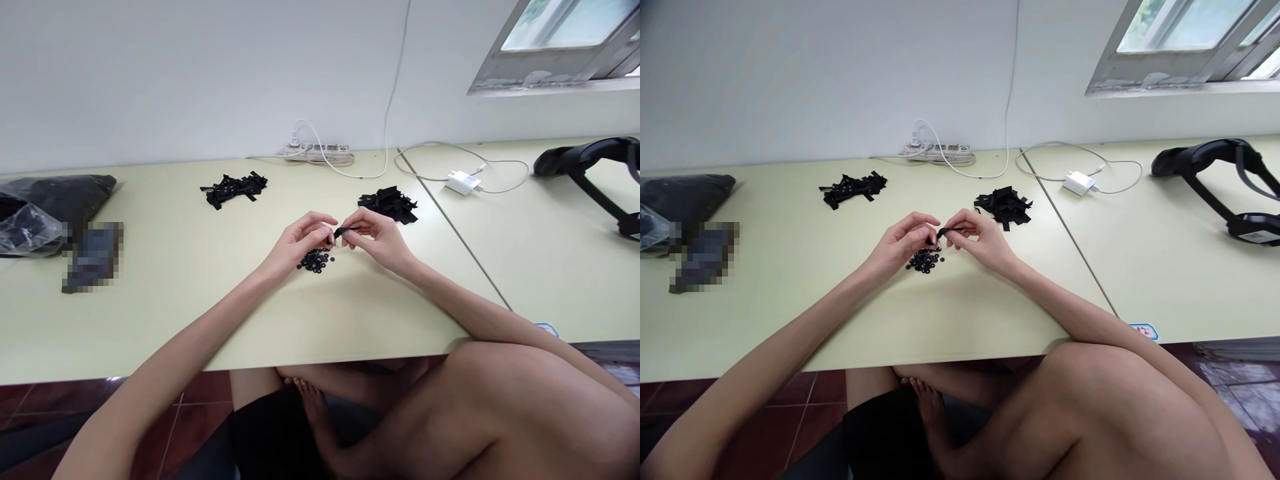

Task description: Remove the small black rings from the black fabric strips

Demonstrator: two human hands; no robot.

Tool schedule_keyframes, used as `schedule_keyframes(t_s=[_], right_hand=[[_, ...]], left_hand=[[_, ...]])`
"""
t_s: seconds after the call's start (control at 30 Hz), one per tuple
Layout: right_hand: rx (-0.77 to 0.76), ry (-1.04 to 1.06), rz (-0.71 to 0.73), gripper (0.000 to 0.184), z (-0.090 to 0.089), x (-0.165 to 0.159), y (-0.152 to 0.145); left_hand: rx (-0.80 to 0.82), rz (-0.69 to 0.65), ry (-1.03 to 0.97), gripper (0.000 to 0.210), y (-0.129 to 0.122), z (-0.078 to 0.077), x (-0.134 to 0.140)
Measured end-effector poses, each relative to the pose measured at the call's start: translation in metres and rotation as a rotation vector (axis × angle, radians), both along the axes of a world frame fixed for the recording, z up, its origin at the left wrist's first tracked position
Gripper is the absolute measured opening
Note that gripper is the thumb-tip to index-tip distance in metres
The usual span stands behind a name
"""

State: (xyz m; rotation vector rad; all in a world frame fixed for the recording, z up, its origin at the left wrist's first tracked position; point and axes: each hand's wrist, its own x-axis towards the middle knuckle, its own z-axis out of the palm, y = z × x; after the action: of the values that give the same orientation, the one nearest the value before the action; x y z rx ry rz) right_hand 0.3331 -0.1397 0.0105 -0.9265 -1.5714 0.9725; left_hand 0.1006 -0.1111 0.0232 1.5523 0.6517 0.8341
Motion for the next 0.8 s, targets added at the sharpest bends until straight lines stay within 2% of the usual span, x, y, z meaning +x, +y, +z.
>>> schedule_keyframes(t_s=[0.13, 0.33, 0.47, 0.57, 0.7, 0.8], right_hand=[[0.057, -0.023, 0.035, 0.020, -0.0037, -0.0003, -0.0019], [0.222, -0.206, 0.007, 0.005, -0.0045, 0.0037, 0.0000], [0.211, -0.279, -0.022, 0.004, -0.0045, 0.0041, 0.0003], [0.196, -0.288, -0.081, 0.006, -0.0078, 0.0039, 0.0017], [0.316, -0.258, -0.261, 0.014, -0.0095, 0.0065, 0.0043], [0.366, -0.269, -0.255, 0.008, -0.0060, 0.0071, 0.0027]], left_hand=[[-0.019, 0.055, 0.054, 0.039, -0.0012, -0.0001, 0.0009], [-0.041, 0.023, 0.111, 0.042, -0.0051, 0.0044, 0.0010], [-0.026, 0.041, 0.117, 0.042, -0.0024, 0.0032, 0.0001], [-0.004, 0.067, 0.129, 0.041, -0.0013, 0.0025, 0.0001], [-0.004, 0.098, 0.151, 0.042, -0.0024, 0.0041, 0.0014], [-0.006, 0.103, 0.173, 0.045, -0.0025, 0.0042, 0.0020]])
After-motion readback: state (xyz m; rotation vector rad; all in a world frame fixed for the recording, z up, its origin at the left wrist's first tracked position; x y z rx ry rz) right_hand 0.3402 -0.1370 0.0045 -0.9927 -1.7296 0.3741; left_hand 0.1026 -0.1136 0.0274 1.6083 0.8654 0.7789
